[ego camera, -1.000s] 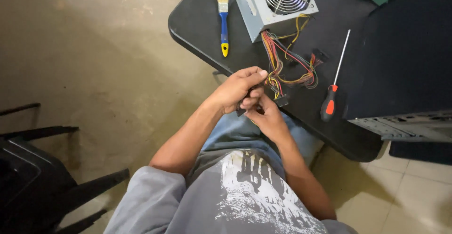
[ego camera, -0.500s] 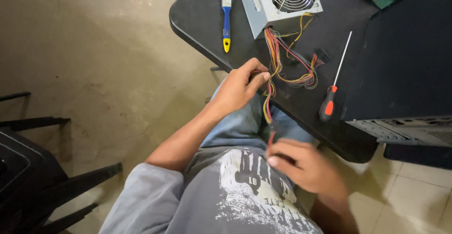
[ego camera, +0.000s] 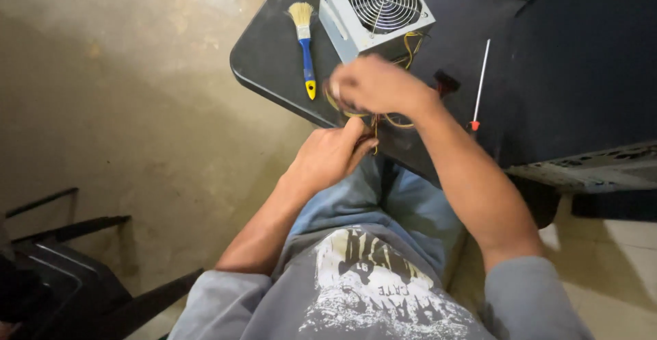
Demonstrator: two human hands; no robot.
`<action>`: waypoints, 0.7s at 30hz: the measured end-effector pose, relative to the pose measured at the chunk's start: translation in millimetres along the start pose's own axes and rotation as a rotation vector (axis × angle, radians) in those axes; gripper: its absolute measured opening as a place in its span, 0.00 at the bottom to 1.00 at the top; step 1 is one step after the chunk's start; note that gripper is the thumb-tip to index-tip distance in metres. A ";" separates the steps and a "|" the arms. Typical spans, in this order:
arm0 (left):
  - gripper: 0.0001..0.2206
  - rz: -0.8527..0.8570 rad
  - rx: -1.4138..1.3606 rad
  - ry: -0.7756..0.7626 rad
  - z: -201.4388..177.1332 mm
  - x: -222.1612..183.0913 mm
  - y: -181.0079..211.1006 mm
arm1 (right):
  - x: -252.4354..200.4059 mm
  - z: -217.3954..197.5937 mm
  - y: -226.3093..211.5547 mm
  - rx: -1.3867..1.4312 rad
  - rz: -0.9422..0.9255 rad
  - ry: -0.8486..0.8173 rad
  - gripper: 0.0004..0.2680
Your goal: Disassembling a computer power supply unit by removing screws and organizing the internal wiring.
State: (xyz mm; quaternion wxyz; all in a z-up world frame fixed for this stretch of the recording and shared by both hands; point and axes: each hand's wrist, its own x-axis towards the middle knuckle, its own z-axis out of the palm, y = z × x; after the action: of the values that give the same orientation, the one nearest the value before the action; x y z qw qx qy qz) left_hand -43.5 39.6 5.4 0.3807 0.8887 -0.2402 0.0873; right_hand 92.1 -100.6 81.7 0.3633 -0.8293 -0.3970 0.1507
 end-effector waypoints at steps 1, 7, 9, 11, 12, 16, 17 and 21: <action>0.12 -0.001 0.070 0.042 1.1 -1.1 -2.8 | 4.7 5.3 8.2 -0.154 0.046 -0.180 0.08; 0.11 -0.319 -0.325 0.107 7.4 2.2 -17.4 | 2.2 4.4 31.0 -0.211 0.135 -0.204 0.13; 0.08 -0.324 -0.526 0.172 13.8 6.0 -26.0 | -6.1 2.2 50.6 -0.083 0.102 0.043 0.15; 0.11 -0.349 -0.828 0.178 25.1 6.5 -36.1 | -24.6 1.6 61.6 0.049 0.003 0.625 0.06; 0.11 -0.347 -0.826 0.191 22.1 8.0 -33.0 | -44.8 15.2 55.8 0.046 -0.007 0.617 0.06; 0.12 -0.494 -1.224 0.204 32.2 7.9 -28.5 | -110.7 92.2 50.0 0.640 0.150 0.887 0.15; 0.11 -0.508 -1.284 0.215 39.2 8.0 -29.1 | -122.3 115.4 50.9 0.975 0.157 0.764 0.28; 0.11 -0.542 -1.430 0.249 49.5 9.6 -23.3 | -136.5 140.0 62.1 0.902 -0.092 0.681 0.34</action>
State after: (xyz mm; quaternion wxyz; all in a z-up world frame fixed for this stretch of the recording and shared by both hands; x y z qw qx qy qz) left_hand -25.0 14.5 -40.6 0.8941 0.4384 0.0324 -0.0858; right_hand -36.4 -163.9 -65.1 0.7954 -0.5756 -0.1892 0.0134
